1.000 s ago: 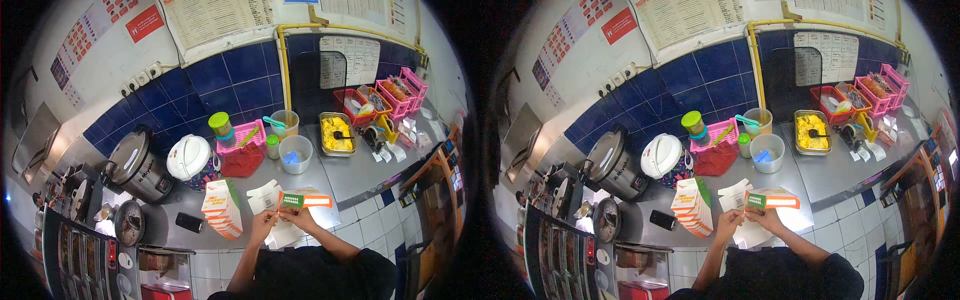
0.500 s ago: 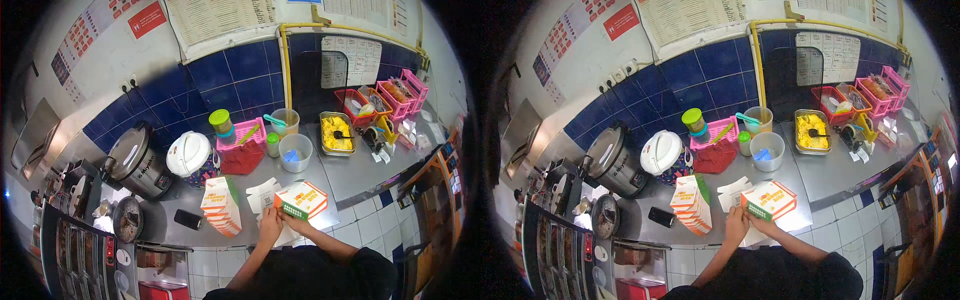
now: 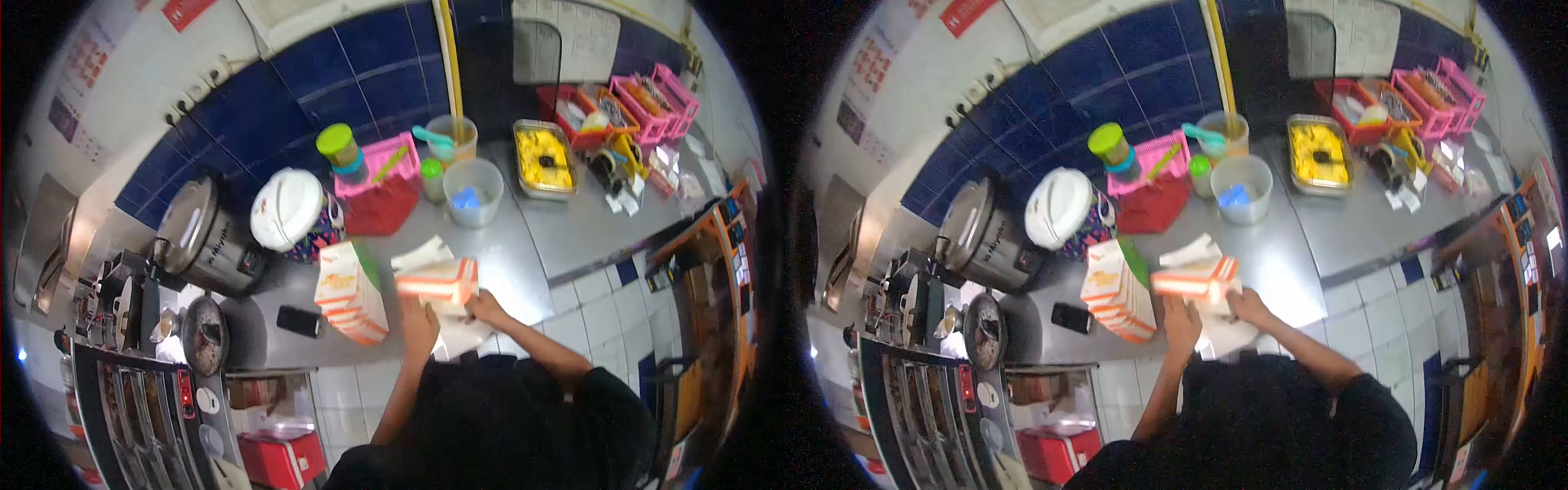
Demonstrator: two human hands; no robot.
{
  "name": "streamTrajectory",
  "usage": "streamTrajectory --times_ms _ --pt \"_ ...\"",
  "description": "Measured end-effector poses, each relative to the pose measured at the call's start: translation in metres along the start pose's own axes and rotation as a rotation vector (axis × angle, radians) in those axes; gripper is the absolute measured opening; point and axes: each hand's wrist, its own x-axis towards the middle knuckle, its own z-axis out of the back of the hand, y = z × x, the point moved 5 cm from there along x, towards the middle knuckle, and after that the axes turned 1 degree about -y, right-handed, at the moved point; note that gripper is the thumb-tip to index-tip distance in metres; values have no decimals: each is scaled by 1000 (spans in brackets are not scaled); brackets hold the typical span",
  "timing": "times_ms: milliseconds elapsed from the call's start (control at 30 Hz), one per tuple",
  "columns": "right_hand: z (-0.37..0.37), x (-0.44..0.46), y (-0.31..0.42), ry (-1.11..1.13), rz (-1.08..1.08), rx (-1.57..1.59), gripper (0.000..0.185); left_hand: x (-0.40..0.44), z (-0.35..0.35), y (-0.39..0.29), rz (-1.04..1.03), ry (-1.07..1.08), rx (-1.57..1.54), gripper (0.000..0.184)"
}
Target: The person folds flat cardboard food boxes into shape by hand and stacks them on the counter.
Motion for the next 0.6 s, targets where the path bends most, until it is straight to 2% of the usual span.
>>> streamTrajectory --times_ms 33,67,100,167,233,333,433,467,567,600 --pt "-4 -1 -6 -20 3 47 44 1 16 -32 156 95 -150 61" --pt "-3 6 -18 6 131 -294 45 -15 7 -30 -60 30 -39 72" --pt "-5 11 -32 56 265 -632 45 -21 7 -37 -51 72 -70 80" --pt "-17 -9 -18 -15 -133 105 47 -24 13 -55 33 169 -81 89" --pt "-21 -21 -4 -40 -210 71 48 -23 11 -58 122 203 -63 86" --pt "-26 -6 -36 -18 -206 256 50 -27 -1 -62 -157 170 183 72" --pt "-27 -17 -13 -15 -296 232 49 -39 -21 -46 -98 308 17 48" --pt "-28 -2 -50 -14 -359 245 48 -39 -23 -42 -51 265 11 28" --pt "-30 -11 -31 -42 -254 464 45 -34 -27 -25 -138 47 -151 16" --pt "-27 -8 -36 3 -314 437 45 -32 -27 -23 -59 6 -197 6"
